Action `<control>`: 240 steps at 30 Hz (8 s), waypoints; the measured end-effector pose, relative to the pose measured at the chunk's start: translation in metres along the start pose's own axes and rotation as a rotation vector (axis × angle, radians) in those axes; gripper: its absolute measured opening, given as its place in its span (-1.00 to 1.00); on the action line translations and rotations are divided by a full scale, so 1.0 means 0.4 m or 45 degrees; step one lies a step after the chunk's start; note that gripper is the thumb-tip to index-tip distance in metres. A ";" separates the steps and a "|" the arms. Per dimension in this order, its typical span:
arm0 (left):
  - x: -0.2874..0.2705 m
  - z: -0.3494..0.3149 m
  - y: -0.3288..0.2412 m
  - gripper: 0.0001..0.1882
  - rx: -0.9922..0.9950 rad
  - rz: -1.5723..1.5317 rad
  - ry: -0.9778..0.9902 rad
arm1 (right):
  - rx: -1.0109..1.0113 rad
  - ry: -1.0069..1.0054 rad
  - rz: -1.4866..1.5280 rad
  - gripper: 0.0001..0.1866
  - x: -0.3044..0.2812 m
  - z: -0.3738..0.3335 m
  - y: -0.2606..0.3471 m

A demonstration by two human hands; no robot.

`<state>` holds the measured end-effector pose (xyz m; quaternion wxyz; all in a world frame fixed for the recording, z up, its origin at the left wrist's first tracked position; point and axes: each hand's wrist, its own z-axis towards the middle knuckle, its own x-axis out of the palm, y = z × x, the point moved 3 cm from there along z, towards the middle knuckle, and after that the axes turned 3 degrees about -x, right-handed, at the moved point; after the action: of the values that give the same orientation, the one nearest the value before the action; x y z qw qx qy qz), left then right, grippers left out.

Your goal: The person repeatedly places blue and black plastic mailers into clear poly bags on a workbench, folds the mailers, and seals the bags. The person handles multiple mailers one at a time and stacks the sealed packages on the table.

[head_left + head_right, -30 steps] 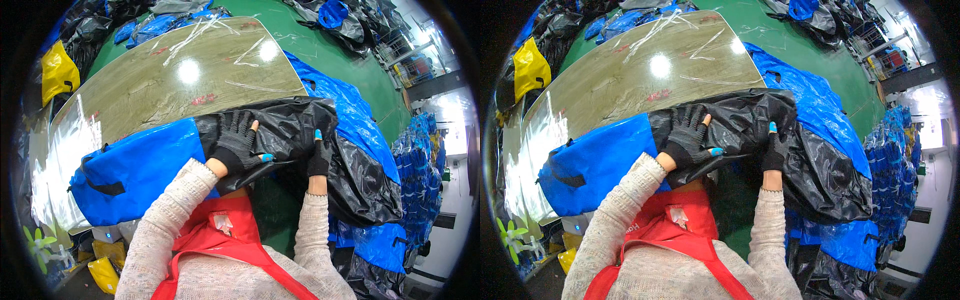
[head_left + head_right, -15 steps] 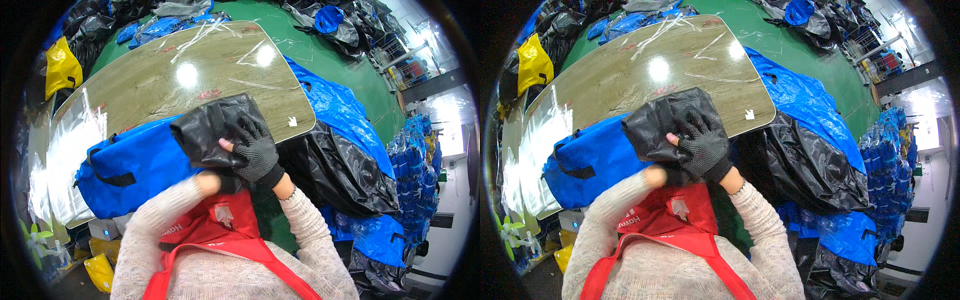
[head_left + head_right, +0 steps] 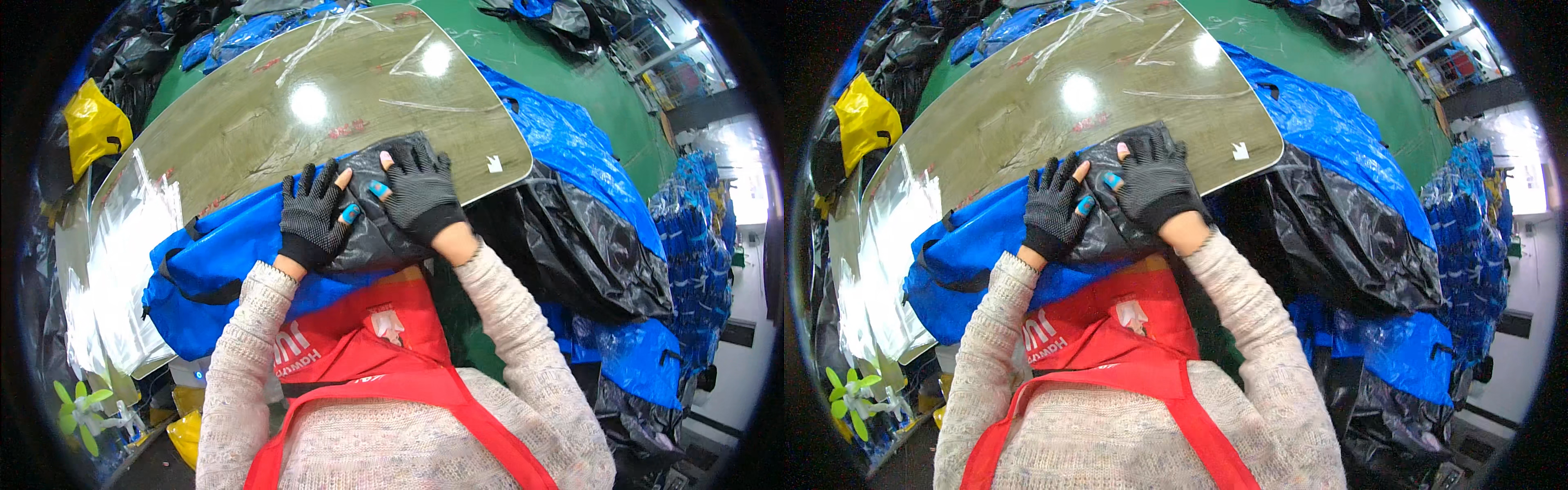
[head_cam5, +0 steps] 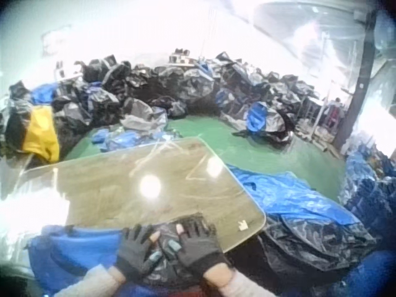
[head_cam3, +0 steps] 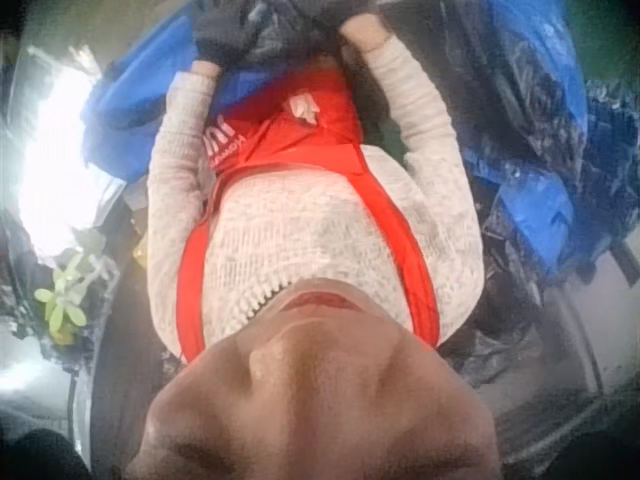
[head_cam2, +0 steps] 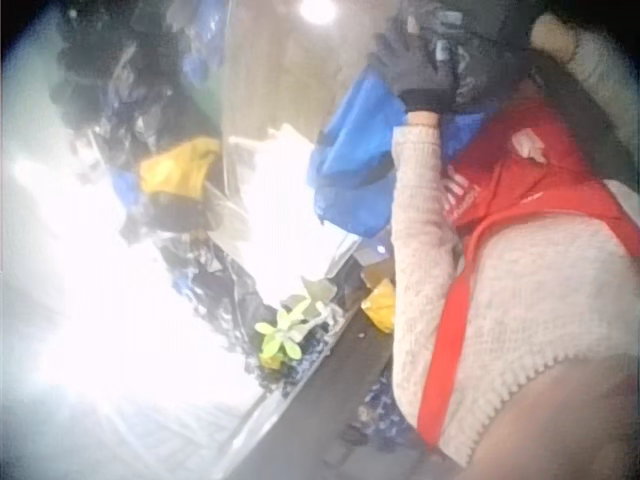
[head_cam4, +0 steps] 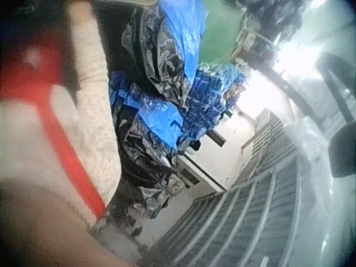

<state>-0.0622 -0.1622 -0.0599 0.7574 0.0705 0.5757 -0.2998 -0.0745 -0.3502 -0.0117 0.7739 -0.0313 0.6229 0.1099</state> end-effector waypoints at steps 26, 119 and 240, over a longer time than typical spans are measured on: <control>-0.429 -0.590 0.476 -0.49 -1.527 -2.148 -0.174 | -0.409 -0.013 0.144 -0.44 0.105 0.037 0.418; -0.187 -0.349 0.369 -0.80 -0.595 -0.303 -0.234 | 0.655 0.751 2.031 -0.39 -0.016 -0.151 -0.090; -0.288 -0.585 -0.034 -0.18 -0.930 -2.344 -0.099 | 0.498 0.938 2.014 -0.23 0.028 -0.519 0.068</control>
<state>-0.2818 -0.0244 -0.0277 0.2225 -0.6521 0.4377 -0.5777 -0.2767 -0.3606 -0.0661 0.2142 0.5066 0.6791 0.4862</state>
